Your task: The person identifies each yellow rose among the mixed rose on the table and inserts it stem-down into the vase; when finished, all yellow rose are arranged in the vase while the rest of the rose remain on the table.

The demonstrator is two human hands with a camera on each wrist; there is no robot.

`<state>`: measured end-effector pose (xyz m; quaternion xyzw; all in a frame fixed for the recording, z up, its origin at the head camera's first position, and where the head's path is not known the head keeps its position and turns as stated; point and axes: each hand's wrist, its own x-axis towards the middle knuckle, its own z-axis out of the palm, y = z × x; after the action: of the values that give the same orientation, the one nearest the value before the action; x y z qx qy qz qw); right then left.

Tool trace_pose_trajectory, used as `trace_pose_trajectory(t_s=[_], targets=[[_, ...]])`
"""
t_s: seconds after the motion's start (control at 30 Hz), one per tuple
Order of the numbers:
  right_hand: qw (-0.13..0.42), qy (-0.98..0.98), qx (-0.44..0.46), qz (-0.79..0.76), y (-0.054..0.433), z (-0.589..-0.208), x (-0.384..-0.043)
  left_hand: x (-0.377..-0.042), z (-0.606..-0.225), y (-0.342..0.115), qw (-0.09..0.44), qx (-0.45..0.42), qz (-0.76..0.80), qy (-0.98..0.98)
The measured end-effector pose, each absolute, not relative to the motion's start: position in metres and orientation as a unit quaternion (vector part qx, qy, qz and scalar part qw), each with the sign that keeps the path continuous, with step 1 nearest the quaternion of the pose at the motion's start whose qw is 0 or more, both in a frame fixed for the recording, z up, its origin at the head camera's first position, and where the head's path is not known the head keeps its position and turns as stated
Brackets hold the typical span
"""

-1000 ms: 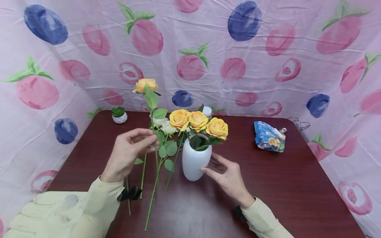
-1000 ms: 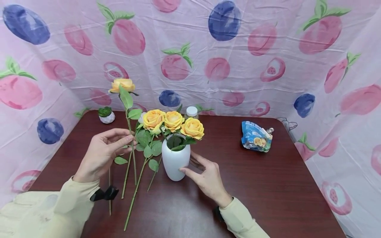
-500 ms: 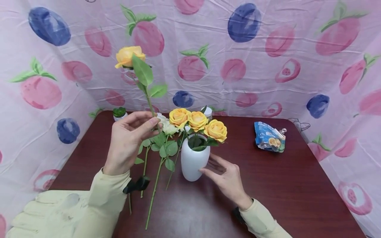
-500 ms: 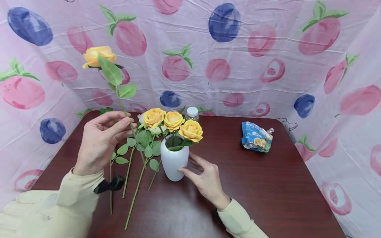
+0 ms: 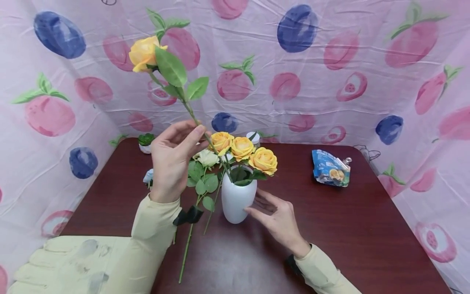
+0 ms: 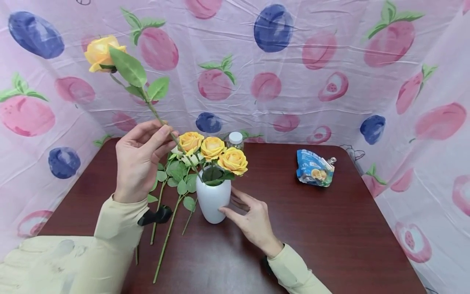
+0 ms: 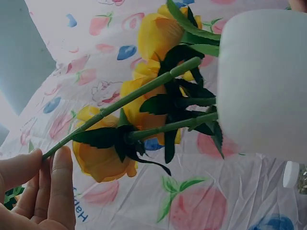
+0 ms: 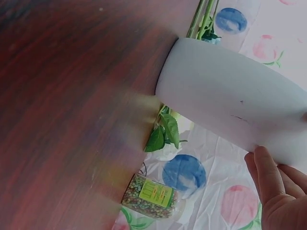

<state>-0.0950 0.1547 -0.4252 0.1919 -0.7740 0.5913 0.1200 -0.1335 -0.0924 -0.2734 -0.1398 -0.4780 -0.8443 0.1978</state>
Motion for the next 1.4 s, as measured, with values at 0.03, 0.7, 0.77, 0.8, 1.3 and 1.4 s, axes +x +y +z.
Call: trace_pose_trajectory(t_s=[0.03,0.7,0.77,0.8,1.3,1.4], targets=[[0.120,-0.774,0.192,0.591,0.154,-0.425,-0.095,-0.134,-0.275,-0.091,0.201,-0.137,-0.845,-0.476],[0.114,-0.785,0.187,0.580,0.156,-0.424,-0.097,-0.115,-0.309,-0.073,0.260,-0.151,-0.769,-0.564],[0.113,-0.784,0.188,0.581,0.155,-0.424,-0.097,-0.114,-0.313,-0.072,0.254,-0.146,-0.767,-0.571],[0.111,-0.784,0.188,0.581,0.155,-0.424,-0.097,-0.113,-0.315,-0.071,0.252,-0.144,-0.767,-0.572],[0.102,-0.784,0.191,0.582,0.156,-0.423,-0.097,-0.110,-0.361,-0.062,0.153,-0.145,-0.743,-0.635],[0.106,-0.784,0.190,0.581,0.156,-0.423,-0.098,-0.111,-0.367,-0.060,0.143,-0.141,-0.748,-0.633]])
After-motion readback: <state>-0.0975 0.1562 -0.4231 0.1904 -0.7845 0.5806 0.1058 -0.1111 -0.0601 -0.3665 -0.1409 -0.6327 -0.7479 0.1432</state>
